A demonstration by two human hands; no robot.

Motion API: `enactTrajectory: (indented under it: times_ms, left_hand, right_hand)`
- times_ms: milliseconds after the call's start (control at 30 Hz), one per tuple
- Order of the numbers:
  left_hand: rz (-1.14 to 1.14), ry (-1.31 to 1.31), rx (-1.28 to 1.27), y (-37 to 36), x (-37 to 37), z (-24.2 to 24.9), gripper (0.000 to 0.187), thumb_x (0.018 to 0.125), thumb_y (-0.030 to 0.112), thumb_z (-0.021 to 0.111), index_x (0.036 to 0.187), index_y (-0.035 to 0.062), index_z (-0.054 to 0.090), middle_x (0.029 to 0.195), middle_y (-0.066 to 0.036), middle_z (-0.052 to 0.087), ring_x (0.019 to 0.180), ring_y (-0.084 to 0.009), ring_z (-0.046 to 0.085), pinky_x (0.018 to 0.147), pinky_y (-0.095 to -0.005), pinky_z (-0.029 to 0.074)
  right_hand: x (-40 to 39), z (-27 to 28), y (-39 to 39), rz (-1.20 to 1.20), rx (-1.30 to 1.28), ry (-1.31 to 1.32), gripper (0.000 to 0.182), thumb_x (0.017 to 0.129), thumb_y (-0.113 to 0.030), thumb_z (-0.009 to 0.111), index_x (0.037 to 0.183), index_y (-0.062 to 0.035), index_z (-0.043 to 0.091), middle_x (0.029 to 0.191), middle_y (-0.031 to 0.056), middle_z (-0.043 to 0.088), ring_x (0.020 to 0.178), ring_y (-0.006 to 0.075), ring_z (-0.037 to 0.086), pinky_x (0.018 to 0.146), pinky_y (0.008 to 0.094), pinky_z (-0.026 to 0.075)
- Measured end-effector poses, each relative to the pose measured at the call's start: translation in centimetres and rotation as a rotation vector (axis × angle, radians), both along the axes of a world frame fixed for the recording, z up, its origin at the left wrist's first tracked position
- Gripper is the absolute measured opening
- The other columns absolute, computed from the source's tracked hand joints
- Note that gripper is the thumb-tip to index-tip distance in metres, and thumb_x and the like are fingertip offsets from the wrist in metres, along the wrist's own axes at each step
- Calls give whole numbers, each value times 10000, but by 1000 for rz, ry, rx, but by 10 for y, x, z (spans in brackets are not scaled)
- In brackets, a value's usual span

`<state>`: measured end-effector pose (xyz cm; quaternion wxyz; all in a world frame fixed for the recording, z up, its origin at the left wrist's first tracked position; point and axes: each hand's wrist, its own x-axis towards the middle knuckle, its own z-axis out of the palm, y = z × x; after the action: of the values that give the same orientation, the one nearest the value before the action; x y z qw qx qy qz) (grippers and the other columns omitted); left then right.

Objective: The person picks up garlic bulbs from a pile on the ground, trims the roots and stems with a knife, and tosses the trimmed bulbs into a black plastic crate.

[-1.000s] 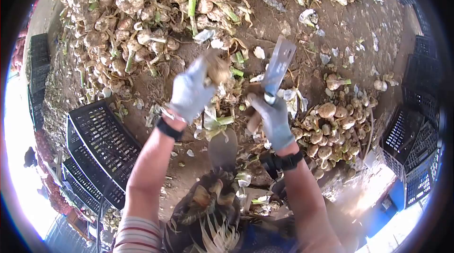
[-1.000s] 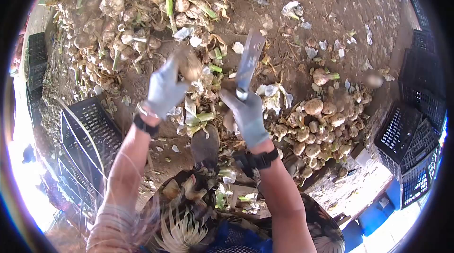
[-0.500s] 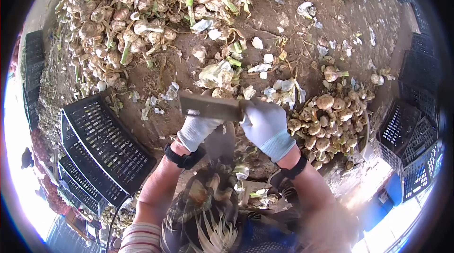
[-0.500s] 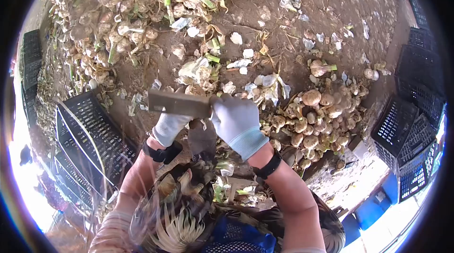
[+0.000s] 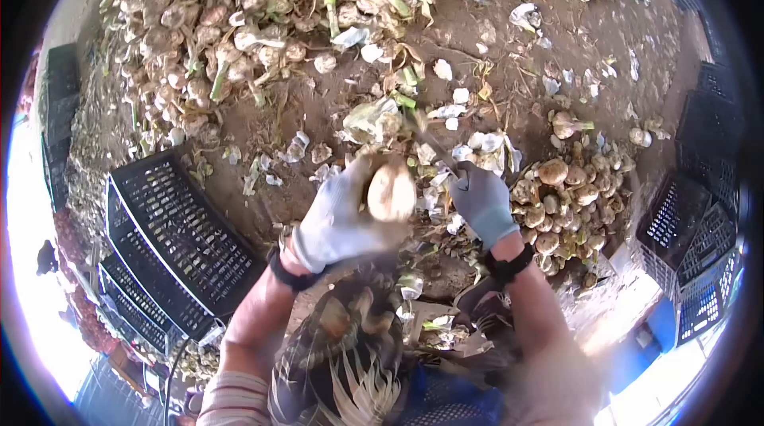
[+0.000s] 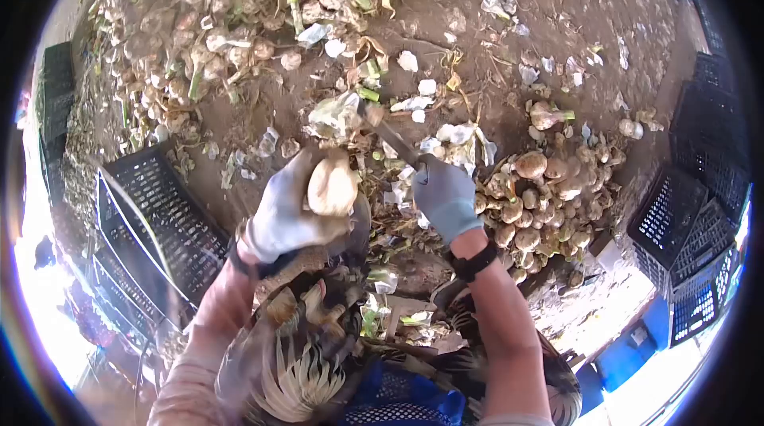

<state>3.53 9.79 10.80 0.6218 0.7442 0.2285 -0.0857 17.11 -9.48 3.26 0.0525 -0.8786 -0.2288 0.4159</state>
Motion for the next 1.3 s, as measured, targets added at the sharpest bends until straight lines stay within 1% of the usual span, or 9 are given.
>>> enactTrajectory:
  times_ms: [267,367,500,567,700,833,1067,1267,1300]
  left_hand:
    - [-558,-339,801,-1,-11,-54,376,656,107,756,1026,115,696,1053,-32,646,943,-293,611,771,-413,517]
    - [-518,-327,894,0,-14,-43,292,648,102,724,937,142,718,1029,-1,640,968,-275,586,784,-420,495]
    - [-561,-745,555,-53,29,-8,416,642,93,720,1057,90,693,1324,-45,600,1188,-253,600,824,-384,561]
    - [-362,-539,218,-53,62,22,444,713,51,697,1154,63,639,1311,-80,609,1100,-242,651,755,-362,577]
    - [301,-121,629,54,89,-28,350,861,130,657,1199,62,598,928,-138,676,811,-219,691,677,-315,576]
    - [754,488,865,165,83,-67,774,813,518,727,1374,54,465,1367,-218,490,1182,-365,594,1012,-478,488]
    - [461,512,744,159,55,-92,466,771,170,712,1201,69,566,1019,-171,678,859,-290,680,762,-417,552]
    - [588,209,216,103,-2,-93,562,770,23,740,1308,73,585,1176,-163,669,981,-251,696,794,-384,595]
    - [513,102,211,79,3,-71,521,799,-88,696,1285,75,599,1174,-105,673,998,-179,675,756,-247,591]
  right_hand:
    - [-23,23,23,-20,611,10,239,854,-251,658,1055,-132,710,872,173,714,808,363,698,726,439,563]
    - [-27,-6,0,-75,91,77,251,882,-278,636,1063,-116,700,882,173,719,835,361,701,745,444,564]
    - [-62,-26,-31,-203,268,176,286,879,-303,669,1071,-96,713,849,114,736,792,279,708,724,387,564]
    - [-62,-23,-32,-309,360,231,259,857,-279,711,1039,-97,737,813,86,737,749,216,706,684,344,560]
    - [-49,-33,-42,-543,571,218,158,828,-172,761,956,-80,761,740,34,721,609,102,651,567,274,528]
    - [-39,-36,-39,-814,588,325,110,855,-123,750,929,-41,739,700,-19,664,592,57,597,524,234,483]
    - [-46,-27,-11,-871,616,479,168,851,-96,754,993,-14,714,713,-17,648,580,53,562,519,228,444]
    - [-41,-5,4,-864,624,528,214,867,-130,742,1041,-9,717,700,-9,633,563,44,549,491,224,423]
    - [-41,2,13,-865,619,528,214,867,-130,742,1041,-9,717,700,-9,633,563,44,549,491,224,423]
